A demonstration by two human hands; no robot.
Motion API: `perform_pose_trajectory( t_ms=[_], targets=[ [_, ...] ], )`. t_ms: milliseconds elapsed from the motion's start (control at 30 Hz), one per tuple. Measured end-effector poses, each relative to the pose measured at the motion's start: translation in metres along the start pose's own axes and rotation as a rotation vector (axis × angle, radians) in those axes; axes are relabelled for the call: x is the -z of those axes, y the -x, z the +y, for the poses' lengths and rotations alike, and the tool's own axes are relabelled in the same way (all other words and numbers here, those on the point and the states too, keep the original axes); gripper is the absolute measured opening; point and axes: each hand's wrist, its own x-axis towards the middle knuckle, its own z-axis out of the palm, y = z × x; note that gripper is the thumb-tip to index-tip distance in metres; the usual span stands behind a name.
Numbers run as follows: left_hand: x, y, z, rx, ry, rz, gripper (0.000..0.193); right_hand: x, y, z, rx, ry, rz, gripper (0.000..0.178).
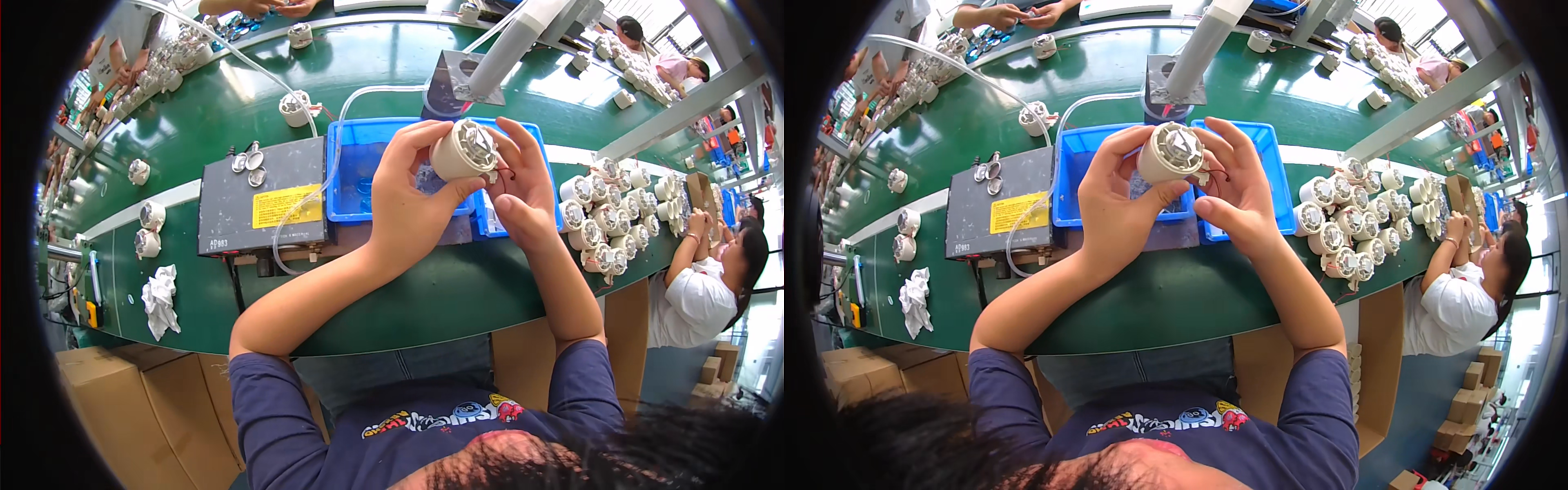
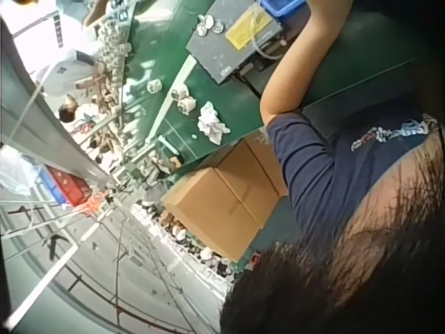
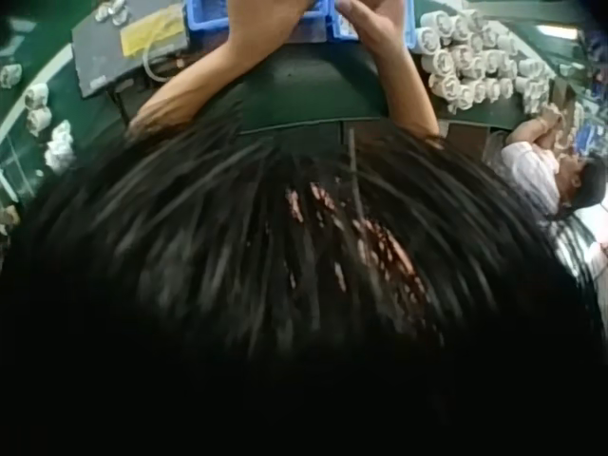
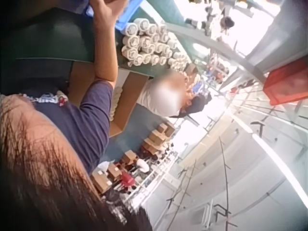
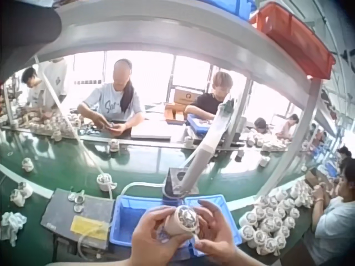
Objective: Assembling small plastic and metal components on an assembly line.
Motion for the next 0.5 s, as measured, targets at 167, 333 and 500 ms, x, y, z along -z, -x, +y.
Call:
perform_pose_trajectory(
  t_ms=[167,333,500],
  targets=[
    [-0.008,0.01,0.004,-0.152,-0.28,-0.045,0.06,-0.01,-0.001,-0.013,0.006,0.339,0.176,0.098],
    [-0.013,0.048,0.003,-0.47,-0.248,-0.255,0.038,0.066,-0.052,-0.056,-0.095,0.732,0.295,0.089],
    [-0.031,0.085,-0.014,-0.908,-0.163,-0.931,0.012,0.236,-0.113,-0.053,-0.443,1.247,0.385,0.098]
  ],
)
